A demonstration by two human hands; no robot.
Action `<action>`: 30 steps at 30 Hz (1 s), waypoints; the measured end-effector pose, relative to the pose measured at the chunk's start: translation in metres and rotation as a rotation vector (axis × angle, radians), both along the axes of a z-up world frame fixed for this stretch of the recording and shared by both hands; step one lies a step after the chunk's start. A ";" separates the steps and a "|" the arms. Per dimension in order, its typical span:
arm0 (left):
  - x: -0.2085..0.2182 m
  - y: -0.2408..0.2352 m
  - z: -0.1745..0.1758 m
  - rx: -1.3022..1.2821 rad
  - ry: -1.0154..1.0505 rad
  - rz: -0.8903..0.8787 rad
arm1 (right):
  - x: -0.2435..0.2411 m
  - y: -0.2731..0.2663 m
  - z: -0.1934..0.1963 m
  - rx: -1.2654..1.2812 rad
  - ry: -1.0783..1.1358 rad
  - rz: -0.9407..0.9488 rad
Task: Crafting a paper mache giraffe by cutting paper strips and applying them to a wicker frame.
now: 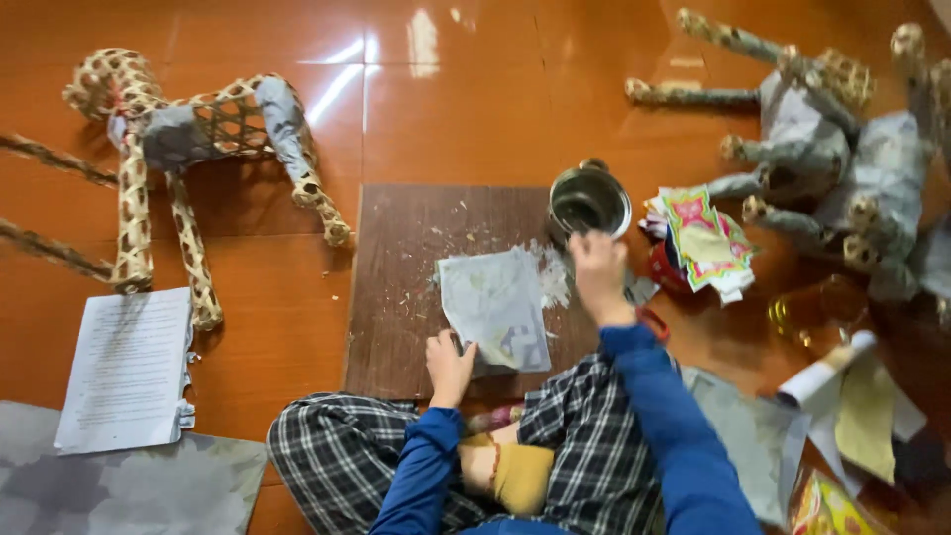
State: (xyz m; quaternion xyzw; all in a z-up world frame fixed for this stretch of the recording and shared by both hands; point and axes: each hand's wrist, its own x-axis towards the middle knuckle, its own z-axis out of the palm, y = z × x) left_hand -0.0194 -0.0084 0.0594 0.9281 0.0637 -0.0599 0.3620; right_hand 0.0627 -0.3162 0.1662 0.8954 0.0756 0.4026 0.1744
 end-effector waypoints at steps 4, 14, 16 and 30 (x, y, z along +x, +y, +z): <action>0.010 -0.006 -0.066 -0.362 0.071 -0.018 | -0.020 0.011 -0.013 0.154 0.061 0.115; 0.006 -0.019 -0.026 -1.138 0.446 0.235 | -0.103 0.118 -0.039 0.475 0.523 0.658; 0.006 -0.009 -0.012 -1.216 0.477 0.249 | -0.102 0.125 -0.048 0.463 0.591 0.706; 0.162 0.398 0.136 -0.671 -0.316 0.722 | -0.114 0.072 0.035 0.767 0.350 0.422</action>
